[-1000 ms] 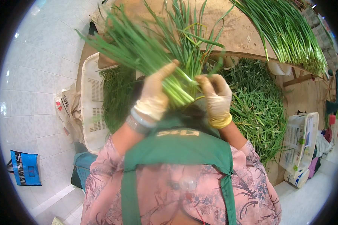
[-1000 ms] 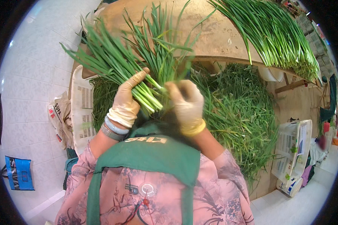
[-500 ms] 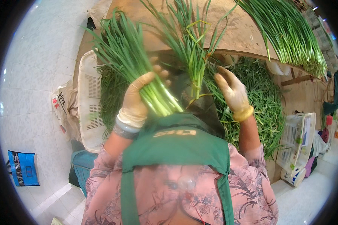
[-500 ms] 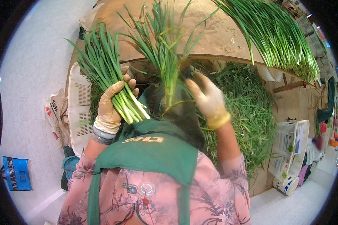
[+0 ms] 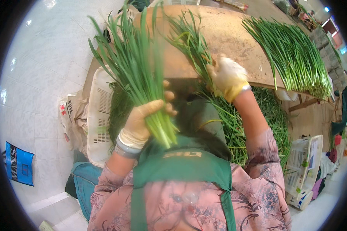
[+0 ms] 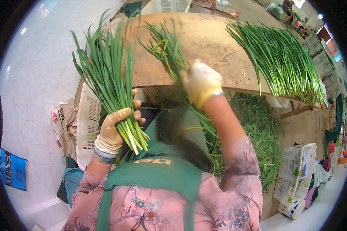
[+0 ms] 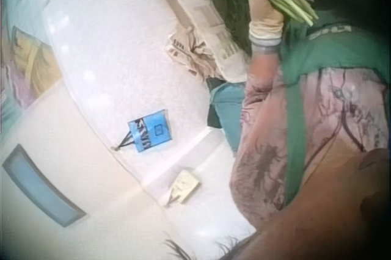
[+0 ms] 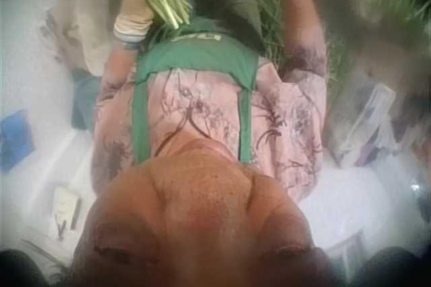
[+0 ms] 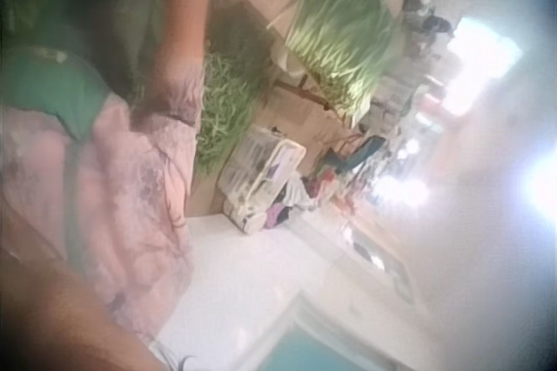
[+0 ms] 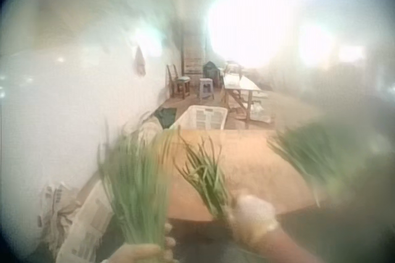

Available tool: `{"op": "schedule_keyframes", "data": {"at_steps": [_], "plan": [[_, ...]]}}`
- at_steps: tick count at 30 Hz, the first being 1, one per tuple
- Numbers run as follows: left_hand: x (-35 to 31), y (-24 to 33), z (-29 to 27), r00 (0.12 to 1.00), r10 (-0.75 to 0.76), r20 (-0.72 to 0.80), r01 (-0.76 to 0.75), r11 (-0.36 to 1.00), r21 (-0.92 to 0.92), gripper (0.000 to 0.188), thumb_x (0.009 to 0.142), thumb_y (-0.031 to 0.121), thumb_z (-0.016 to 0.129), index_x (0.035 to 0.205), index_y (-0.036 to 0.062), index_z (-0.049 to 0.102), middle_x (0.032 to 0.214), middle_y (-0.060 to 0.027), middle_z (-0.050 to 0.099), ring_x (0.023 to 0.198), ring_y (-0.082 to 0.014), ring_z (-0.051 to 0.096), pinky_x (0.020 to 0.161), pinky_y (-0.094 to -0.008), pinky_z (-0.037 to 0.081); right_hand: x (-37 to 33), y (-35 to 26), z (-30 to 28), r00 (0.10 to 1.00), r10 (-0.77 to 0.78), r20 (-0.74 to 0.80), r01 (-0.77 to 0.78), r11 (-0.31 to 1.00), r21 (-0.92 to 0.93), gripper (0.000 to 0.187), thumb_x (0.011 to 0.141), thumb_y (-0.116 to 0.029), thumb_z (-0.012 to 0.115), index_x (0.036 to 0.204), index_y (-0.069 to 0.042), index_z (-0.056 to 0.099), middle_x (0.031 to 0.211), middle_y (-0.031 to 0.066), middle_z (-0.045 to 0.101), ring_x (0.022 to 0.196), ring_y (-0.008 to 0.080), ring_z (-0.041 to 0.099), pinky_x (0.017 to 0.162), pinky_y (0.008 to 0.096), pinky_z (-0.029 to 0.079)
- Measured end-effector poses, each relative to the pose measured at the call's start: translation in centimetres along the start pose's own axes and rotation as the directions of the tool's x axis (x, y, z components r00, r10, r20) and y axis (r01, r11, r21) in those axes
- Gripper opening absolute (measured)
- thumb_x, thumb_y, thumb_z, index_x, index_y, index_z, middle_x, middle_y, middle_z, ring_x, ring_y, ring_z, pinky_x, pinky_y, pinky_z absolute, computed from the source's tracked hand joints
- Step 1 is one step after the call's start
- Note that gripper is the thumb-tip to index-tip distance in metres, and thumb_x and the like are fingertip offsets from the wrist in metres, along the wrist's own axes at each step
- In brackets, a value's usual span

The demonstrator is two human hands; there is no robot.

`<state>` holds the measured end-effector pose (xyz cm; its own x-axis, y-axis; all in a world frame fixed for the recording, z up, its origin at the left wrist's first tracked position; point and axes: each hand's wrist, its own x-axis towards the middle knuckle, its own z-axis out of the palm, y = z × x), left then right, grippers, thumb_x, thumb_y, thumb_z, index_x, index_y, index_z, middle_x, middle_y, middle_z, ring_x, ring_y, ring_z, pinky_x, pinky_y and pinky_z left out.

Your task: The person trims the root ends of green onions by hand, snapping off the tips and discarding them into a basket below. They gather the trimmed green onions into a neat pile on the wooden table.

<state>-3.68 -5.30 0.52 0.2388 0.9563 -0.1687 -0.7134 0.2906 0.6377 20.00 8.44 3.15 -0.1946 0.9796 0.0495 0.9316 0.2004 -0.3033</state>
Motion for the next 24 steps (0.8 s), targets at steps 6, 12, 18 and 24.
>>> {"op": "schedule_keyframes", "data": {"at_steps": [6,12,18,24], "plan": [[1.2,-0.9,3.1,0.999,0.024,-0.03,-0.01,0.921,0.39,0.042,0.09,0.008,0.068,0.128,-0.0008,0.053,0.102,-0.0077,0.067,0.087,-0.0204,0.066,0.084,-0.0386,0.057,-7.3,0.4,-2.7,0.925,-0.369,-0.09,0.309,0.593,0.744,0.063,0.087,-0.035,0.073,0.133,0.002,0.052,0.112,0.0154,0.066,0.093,0.0254,0.066,0.081,0.038,0.053],[2.3,-2.8,9.1,0.961,-0.09,0.261,-0.165,0.57,0.805,0.033,0.086,0.009,0.073,0.116,-0.0002,0.063,0.107,-0.0078,0.069,0.1,-0.0165,0.064,0.089,-0.0321,0.051,-10.3,-0.5,-3.2,0.948,-0.309,-0.068,0.049,-0.069,0.996,0.052,0.081,-0.019,0.081,0.124,0.0,0.058,0.112,0.0056,0.064,0.103,0.0135,0.057,0.09,0.0297,0.048],[10.0,-5.4,14.8,0.857,-0.322,0.402,-0.177,0.549,0.817,0.035,0.085,0.008,0.073,0.118,0.004,0.061,0.105,-0.0029,0.067,0.097,-0.0132,0.063,0.089,-0.0313,0.052,-7.4,4.7,-10.9,0.961,-0.086,-0.261,0.239,-0.208,0.948,0.029,0.082,-0.013,0.077,0.108,-0.002,0.068,0.1,0.0061,0.07,0.09,0.0157,0.067,0.079,0.0307,0.054],[21.8,-5.0,21.7,0.742,-0.153,0.652,-0.439,0.624,0.647,0.04,0.087,0.018,0.077,0.12,0.0037,0.062,0.101,-0.0061,0.07,0.089,-0.016,0.067,0.08,-0.03,0.056,-1.7,6.6,-19.1,0.78,-0.106,-0.617,0.625,0.184,0.758,0.023,0.095,-0.022,0.062,0.103,-0.001,0.068,0.082,0.0026,0.063,0.068,0.0131,0.059,0.062,0.0272,0.05]]}}
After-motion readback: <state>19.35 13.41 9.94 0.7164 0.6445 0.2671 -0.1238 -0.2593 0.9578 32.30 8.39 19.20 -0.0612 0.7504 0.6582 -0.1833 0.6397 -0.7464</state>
